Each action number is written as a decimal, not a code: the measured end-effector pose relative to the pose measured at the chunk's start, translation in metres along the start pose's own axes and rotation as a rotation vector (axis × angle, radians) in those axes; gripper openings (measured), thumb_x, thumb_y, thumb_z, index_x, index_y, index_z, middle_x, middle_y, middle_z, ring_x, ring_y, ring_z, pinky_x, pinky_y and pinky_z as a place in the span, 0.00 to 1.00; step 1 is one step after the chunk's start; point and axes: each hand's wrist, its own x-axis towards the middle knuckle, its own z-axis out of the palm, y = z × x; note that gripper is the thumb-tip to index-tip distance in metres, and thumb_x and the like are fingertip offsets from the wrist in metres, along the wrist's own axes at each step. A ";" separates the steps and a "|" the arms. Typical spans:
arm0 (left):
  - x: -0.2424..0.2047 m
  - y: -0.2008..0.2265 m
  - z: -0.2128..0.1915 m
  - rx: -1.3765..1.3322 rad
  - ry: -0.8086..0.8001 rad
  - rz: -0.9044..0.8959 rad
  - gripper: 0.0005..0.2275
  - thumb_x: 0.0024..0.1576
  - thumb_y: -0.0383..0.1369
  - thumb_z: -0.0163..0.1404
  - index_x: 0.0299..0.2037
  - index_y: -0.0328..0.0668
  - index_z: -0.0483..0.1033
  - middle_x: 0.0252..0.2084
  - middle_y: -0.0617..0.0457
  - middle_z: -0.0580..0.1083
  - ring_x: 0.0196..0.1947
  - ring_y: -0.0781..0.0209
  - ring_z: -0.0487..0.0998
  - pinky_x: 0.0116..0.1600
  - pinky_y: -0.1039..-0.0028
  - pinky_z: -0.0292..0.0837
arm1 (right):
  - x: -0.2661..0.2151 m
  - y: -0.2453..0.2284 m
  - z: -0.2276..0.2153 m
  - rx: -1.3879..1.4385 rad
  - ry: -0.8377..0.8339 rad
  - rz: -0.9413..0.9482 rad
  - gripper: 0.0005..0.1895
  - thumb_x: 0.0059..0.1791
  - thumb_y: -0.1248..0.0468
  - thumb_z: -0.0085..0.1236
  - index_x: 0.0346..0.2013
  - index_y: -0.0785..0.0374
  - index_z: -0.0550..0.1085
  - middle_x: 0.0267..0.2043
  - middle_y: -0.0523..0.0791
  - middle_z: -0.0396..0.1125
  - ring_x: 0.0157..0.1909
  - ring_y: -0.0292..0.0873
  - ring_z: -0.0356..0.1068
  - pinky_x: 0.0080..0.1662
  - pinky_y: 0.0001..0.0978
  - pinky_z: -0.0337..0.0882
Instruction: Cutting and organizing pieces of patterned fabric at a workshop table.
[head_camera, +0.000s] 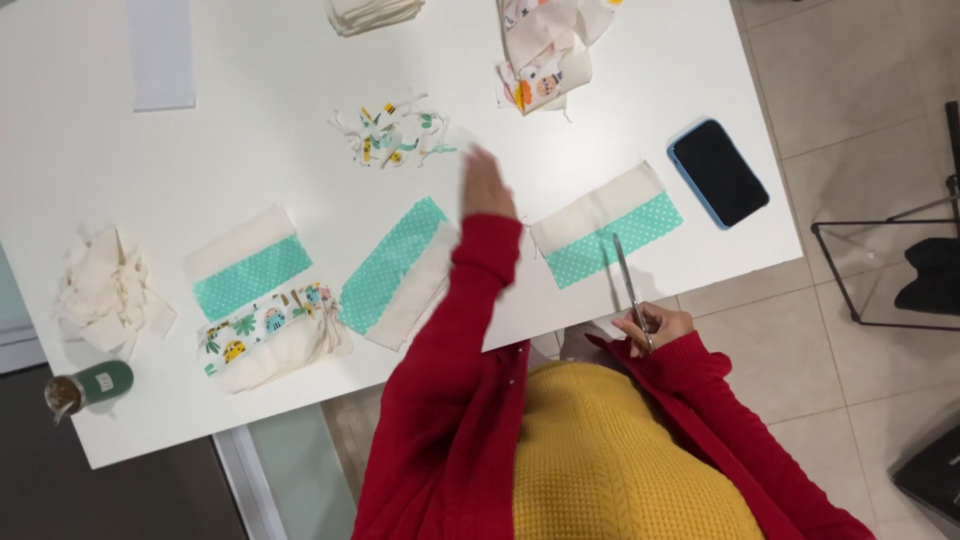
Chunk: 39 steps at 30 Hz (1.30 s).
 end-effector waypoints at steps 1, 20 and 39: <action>-0.017 0.015 -0.011 0.000 -0.001 0.004 0.32 0.66 0.41 0.46 0.74 0.24 0.52 0.77 0.30 0.47 0.77 0.39 0.48 0.81 0.58 0.45 | -0.001 0.001 -0.002 0.003 0.002 0.003 0.14 0.47 0.58 0.67 0.30 0.68 0.77 0.16 0.43 0.68 0.17 0.34 0.63 0.25 0.27 0.65; -0.119 0.043 -0.047 -0.160 -0.310 0.585 0.34 0.60 0.43 0.51 0.77 0.56 0.49 0.80 0.53 0.46 0.79 0.51 0.44 0.76 0.48 0.37 | 0.059 -0.032 -0.045 -0.577 0.018 -0.238 0.28 0.45 0.41 0.66 0.36 0.65 0.79 0.22 0.46 0.72 0.20 0.38 0.71 0.29 0.29 0.74; -0.151 0.077 -0.023 -0.310 -0.174 0.451 0.38 0.64 0.56 0.40 0.78 0.47 0.38 0.81 0.51 0.35 0.80 0.47 0.30 0.77 0.44 0.24 | 0.002 0.047 0.006 0.147 0.035 0.036 0.14 0.48 0.56 0.64 0.32 0.66 0.77 0.18 0.43 0.69 0.19 0.35 0.67 0.26 0.28 0.67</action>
